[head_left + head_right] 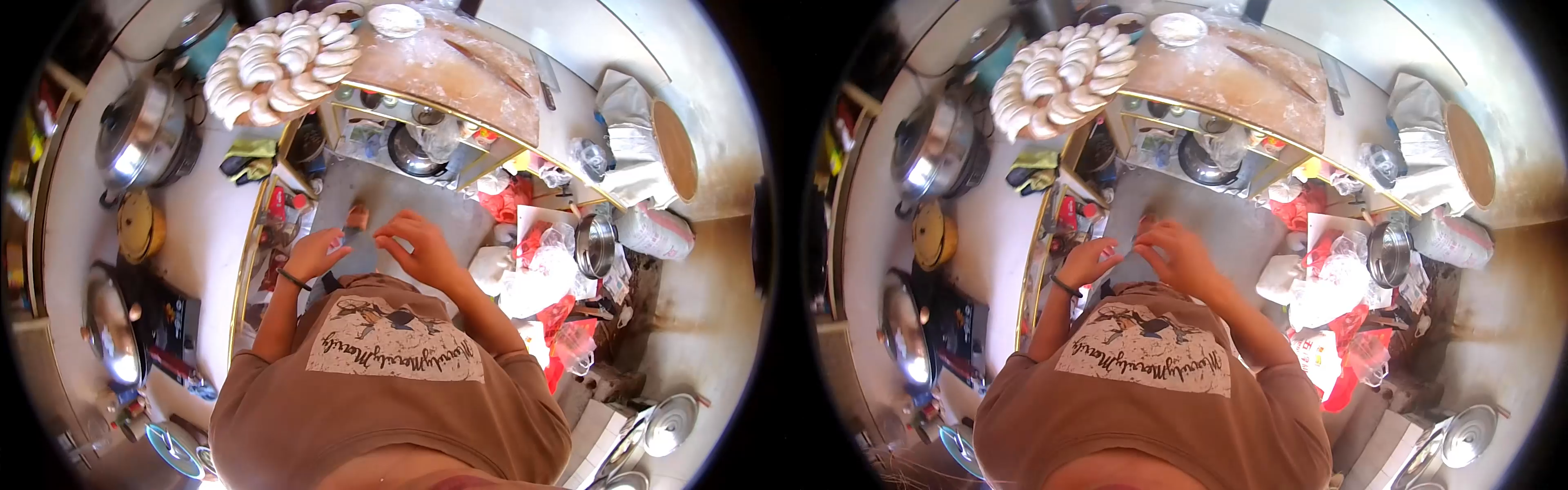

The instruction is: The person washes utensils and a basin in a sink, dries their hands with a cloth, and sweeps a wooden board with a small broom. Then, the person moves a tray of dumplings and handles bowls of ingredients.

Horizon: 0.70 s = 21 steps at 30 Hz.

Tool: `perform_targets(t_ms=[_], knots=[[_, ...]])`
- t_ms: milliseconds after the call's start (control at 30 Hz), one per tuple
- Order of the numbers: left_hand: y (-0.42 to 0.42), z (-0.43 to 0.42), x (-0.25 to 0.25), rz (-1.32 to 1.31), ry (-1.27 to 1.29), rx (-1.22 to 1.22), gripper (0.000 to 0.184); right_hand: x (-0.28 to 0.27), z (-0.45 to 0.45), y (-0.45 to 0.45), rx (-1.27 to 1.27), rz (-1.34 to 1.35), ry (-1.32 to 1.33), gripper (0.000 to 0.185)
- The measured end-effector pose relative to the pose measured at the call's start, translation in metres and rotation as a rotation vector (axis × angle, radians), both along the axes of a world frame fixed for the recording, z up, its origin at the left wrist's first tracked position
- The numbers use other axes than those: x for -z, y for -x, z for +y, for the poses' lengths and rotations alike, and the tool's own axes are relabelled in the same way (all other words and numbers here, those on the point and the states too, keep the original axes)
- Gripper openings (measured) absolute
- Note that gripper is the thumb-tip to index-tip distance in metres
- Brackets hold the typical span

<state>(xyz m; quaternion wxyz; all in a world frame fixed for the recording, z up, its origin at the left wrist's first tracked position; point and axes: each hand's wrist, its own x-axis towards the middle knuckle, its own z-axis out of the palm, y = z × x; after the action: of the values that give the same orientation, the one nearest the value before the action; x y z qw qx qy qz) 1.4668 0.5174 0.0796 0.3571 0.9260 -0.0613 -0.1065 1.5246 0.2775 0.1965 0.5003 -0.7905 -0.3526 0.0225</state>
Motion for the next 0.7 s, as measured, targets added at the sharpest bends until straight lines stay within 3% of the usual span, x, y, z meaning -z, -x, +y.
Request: perform_targets(t_ms=[133, 267, 467, 700], knots=[[-0.102, -0.030, 0.016, -0.139, 0.056, -0.014, 0.026, 0.021, -0.049, -0.080, 0.224, -0.082, 0.141, 0.007], [-0.273, -0.072, 0.018, -0.423, 0.008, -0.048, 0.016, 0.026, -0.091, -0.153, 0.329, -0.062, 0.192, 0.007], [-0.513, -0.122, 0.042, -0.662, -0.275, -0.101, 0.011, 0.034, -0.156, -0.219, 0.507, 0.047, 0.324, 0.006], [-0.575, -0.138, 0.065, -0.464, -0.639, 0.061, 0.004, 0.053, -0.228, -0.266, 0.659, 0.230, 0.287, 0.006]])
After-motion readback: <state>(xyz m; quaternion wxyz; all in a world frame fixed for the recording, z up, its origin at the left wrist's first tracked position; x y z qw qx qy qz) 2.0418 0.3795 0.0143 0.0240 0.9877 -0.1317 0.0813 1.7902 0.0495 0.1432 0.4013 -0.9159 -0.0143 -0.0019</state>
